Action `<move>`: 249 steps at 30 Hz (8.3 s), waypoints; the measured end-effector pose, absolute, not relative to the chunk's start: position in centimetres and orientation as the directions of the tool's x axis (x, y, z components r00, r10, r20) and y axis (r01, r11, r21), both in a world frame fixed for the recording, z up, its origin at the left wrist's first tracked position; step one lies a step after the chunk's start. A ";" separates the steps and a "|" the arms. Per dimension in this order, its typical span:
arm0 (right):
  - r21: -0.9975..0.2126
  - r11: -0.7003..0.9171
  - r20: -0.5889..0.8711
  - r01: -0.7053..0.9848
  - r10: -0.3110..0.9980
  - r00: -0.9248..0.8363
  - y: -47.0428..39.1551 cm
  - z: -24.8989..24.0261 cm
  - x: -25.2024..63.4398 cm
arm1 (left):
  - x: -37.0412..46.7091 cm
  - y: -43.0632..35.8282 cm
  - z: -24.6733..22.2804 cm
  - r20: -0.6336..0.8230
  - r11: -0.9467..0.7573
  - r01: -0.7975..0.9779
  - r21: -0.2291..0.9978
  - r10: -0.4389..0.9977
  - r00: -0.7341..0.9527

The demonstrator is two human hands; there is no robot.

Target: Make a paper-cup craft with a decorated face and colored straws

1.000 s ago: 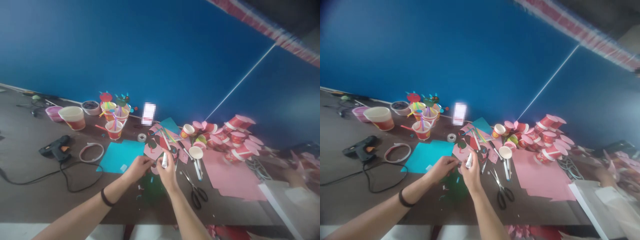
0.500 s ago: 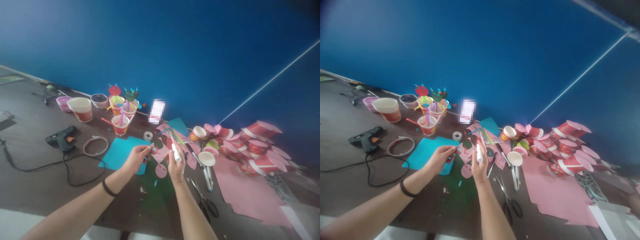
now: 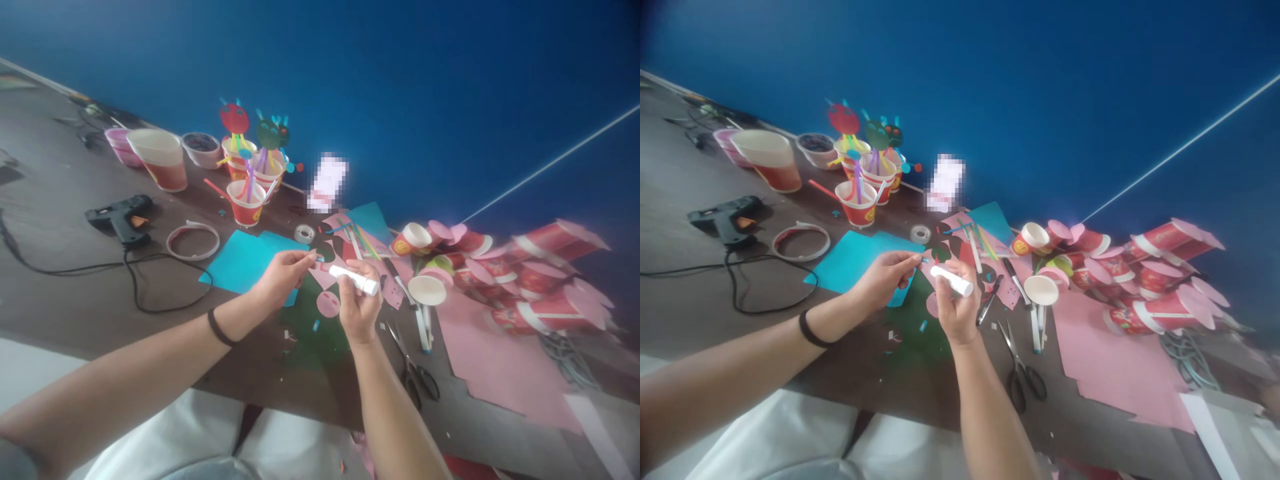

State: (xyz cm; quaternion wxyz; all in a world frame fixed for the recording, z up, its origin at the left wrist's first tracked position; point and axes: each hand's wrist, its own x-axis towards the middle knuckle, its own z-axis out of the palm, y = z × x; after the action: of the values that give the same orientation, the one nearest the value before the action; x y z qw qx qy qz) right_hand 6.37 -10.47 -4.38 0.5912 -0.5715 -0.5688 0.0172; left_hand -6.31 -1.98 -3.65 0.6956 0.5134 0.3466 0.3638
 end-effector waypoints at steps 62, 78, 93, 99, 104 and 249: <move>-0.522 0.331 0.712 0.786 0.677 0.187 -9.8 -4.8 5.7 | -6.4 -2.4 -4.3 -0.185 0.395 -0.250 0.884 0.787 0.588; -0.485 0.269 0.748 0.832 0.621 0.236 -9.7 -5.0 6.1 | -6.7 -1.9 -4.5 -0.261 0.474 -0.239 0.847 0.764 0.590; -0.504 0.269 0.742 0.821 0.622 0.252 -9.8 -5.1 6.1 | -6.8 -1.8 -5.2 -0.241 0.457 -0.223 0.861 0.753 0.612; -0.538 0.246 0.678 0.806 0.695 0.241 -9.6 -5.0 5.6 | -6.8 -2.0 -5.1 -0.243 0.460 -0.214 0.862 0.745 0.621; -0.529 0.266 0.731 0.806 0.625 0.274 -9.7 -5.1 5.7 | -6.8 -2.0 -4.8 -0.245 0.469 -0.230 0.853 0.748 0.616; -0.930 0.090 0.255 0.355 0.856 0.449 -12.0 -5.5 6.3 | -7.1 -1.9 -4.9 0.034 -0.241 0.161 0.957 0.644 0.764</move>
State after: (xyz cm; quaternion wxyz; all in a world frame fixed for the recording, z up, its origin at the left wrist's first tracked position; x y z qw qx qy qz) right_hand 6.30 -11.97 -5.47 0.5648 -0.6369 -0.4755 0.2217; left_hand -7.13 -1.93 -4.86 0.5558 0.7571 0.2659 0.2173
